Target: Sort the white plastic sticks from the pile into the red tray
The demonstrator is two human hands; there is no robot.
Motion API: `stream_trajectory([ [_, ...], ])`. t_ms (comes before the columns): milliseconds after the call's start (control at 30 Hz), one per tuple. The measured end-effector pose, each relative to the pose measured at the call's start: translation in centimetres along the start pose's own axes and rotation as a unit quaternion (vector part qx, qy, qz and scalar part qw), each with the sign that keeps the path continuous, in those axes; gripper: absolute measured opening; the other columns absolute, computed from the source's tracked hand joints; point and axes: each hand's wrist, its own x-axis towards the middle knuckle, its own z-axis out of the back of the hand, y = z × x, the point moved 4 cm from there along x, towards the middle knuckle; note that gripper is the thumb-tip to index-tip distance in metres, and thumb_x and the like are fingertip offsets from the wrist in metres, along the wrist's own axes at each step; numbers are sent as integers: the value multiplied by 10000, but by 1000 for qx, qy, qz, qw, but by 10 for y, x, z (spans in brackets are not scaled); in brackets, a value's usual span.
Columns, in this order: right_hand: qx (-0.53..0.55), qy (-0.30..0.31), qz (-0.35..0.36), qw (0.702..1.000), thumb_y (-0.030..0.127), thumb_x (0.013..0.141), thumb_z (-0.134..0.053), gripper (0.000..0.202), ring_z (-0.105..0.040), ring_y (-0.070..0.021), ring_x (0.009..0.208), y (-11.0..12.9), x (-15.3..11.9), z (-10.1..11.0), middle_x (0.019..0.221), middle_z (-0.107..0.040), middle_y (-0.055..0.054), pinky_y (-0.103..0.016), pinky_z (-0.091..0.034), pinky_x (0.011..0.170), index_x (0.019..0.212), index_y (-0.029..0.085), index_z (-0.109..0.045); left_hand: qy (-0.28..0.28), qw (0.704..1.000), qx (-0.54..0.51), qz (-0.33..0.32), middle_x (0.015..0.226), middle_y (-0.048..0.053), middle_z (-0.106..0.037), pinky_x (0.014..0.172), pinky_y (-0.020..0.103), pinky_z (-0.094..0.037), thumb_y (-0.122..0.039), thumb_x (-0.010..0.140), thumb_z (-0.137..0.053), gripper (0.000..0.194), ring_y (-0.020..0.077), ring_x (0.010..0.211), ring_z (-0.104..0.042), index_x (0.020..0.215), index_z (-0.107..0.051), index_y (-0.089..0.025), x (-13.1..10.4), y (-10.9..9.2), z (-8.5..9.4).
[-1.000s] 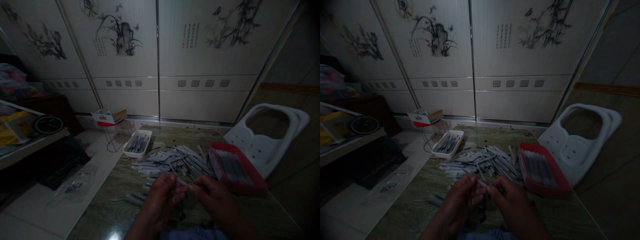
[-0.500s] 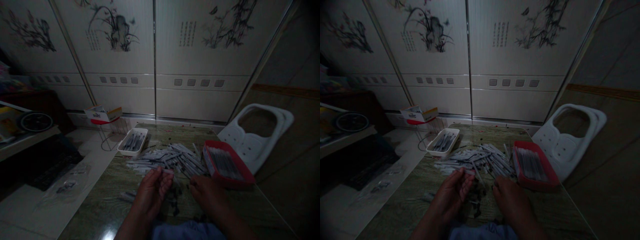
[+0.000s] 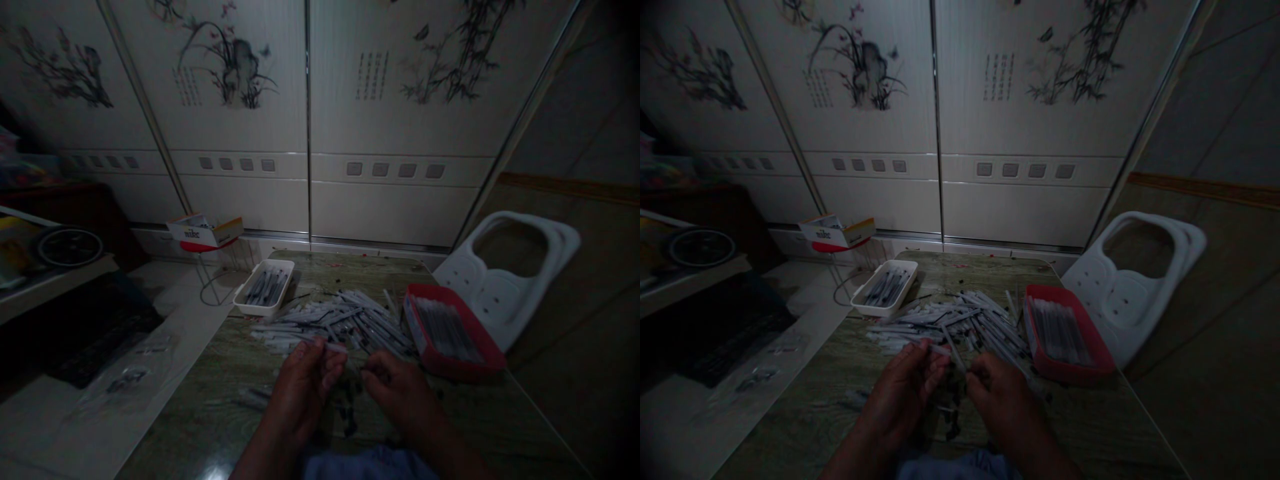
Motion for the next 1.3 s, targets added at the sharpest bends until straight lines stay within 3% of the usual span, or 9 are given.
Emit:
stream_trajectory([
  [100, 91, -27, 1, 995, 299, 864, -578, 111, -639, -191, 768, 11, -1, 1, 793, -673, -4, -286, -467, 686, 846, 205, -634, 9, 1000, 16, -1, 889, 87, -733, 750, 257, -590, -268, 857, -732, 168, 161, 797, -727, 891, -609, -160, 0, 1, -1],
  [233, 134, -57, 0, 989, 297, 855, -600, 100, -634, -186, 765, 17, -4, 3, 796, -669, -9, -284, -482, 687, 841, 208, -642, 12, 1000, 26, 13, 884, 84, -733, 719, 247, -584, -263, 831, -757, 192, 168, 789, -729, 896, -607, -164, -2, 3, -4],
  [867, 134, -55, 17, 989, 305, 870, -599, 117, -645, -187, 768, 29, -9, 8, 807, -696, -16, -286, -487, 685, 842, 211, -663, 39, 996, 75, 9, 845, 55, -706, 698, 239, -558, -321, 850, -739, 230, 154, 773, -706, 935, -584, -173, -5, 5, -9],
  [1300, 116, -42, 30, 992, 305, 873, -607, 101, -658, -201, 783, 19, -4, 3, 826, -699, -23, -301, -498, 694, 852, 224, -663, 49, 995, 85, 2, 814, 48, -699, 669, 231, -537, -364, 860, -728, 276, 140, 729, -690, 941, -552, -166, -4, 7, -13],
])
